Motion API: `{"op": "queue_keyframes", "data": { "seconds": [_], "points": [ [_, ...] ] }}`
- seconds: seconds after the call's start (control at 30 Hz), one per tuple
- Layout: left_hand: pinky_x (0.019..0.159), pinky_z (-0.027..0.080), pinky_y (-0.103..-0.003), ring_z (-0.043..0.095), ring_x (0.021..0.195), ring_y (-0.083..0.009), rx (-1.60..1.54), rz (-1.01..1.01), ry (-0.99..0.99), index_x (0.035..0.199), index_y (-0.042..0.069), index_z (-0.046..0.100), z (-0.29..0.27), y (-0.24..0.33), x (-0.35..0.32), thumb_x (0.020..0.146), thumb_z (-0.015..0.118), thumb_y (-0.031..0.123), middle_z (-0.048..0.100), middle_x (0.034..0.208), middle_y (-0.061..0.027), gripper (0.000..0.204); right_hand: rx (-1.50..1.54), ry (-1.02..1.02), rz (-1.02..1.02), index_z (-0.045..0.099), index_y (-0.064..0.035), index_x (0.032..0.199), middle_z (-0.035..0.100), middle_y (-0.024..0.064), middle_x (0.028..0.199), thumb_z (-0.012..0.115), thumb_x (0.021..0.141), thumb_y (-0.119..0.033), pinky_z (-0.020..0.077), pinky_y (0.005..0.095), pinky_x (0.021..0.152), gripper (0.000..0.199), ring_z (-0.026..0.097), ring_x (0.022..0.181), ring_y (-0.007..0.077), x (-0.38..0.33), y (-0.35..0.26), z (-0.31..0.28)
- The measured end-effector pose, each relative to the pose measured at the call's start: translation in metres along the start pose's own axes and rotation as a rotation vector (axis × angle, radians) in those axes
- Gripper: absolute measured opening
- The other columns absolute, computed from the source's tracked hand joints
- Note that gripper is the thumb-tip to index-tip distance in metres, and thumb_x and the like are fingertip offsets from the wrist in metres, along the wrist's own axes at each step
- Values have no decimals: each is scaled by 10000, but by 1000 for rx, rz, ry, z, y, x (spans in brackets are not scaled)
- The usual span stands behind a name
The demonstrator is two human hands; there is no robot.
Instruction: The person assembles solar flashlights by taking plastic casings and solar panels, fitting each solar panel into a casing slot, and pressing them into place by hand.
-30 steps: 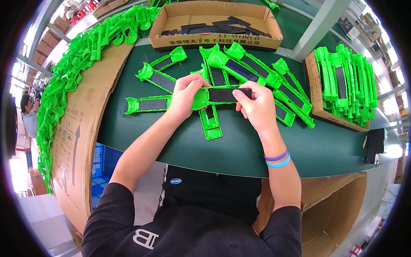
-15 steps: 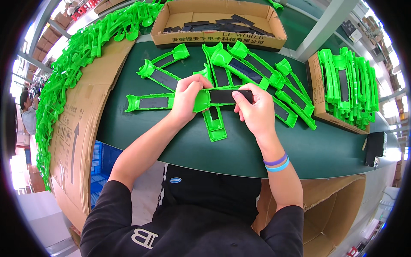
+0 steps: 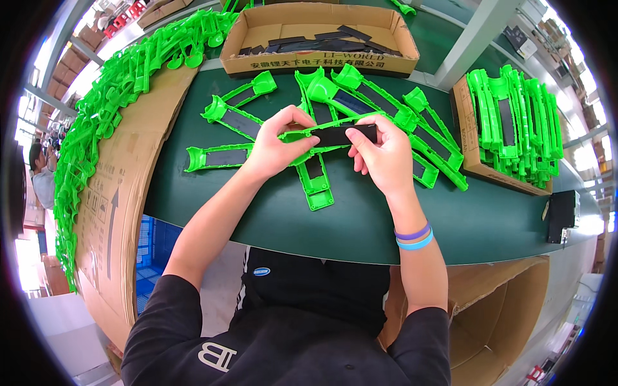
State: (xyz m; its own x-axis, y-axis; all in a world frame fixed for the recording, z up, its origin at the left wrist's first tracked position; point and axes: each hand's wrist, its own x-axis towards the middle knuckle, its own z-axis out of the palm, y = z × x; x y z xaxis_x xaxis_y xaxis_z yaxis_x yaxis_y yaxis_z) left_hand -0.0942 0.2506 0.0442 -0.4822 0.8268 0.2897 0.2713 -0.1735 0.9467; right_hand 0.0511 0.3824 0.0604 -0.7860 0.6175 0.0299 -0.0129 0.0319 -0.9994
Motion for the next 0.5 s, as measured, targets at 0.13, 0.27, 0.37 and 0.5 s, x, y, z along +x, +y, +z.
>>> {"op": "queue_keyframes", "data": {
  "seconds": [0.13,0.27,0.37,0.5],
  "points": [
    [655,482,-247,522,797,-96,-64,-99,11,826,22,512,-7,-3,1,727,647,-66,538,872,-15,190,-468,240,-454,575,-19,851,523,-5,582,695,802,-163,289,185,403,193,392,429,25,-1,3,-6],
    [625,456,-236,506,771,-89,-206,-99,-11,786,29,491,-15,1,3,715,614,-100,534,847,-26,192,-317,269,-572,592,-14,938,570,25,779,710,784,-175,376,191,506,252,471,562,55,13,5,-29],
    [688,414,-241,496,762,-105,-178,-44,-90,768,33,478,-13,5,2,691,615,-99,533,835,-41,204,-48,-144,-346,589,0,989,576,51,901,709,775,-156,444,214,557,291,553,626,97,12,1,-27],
    [716,417,-246,513,771,-104,-183,-33,-155,781,25,518,-18,5,-1,685,639,-69,552,838,-33,180,-17,-333,144,564,43,1006,594,102,771,691,796,-165,477,270,512,321,596,582,169,4,-4,-31]
  ]
}}
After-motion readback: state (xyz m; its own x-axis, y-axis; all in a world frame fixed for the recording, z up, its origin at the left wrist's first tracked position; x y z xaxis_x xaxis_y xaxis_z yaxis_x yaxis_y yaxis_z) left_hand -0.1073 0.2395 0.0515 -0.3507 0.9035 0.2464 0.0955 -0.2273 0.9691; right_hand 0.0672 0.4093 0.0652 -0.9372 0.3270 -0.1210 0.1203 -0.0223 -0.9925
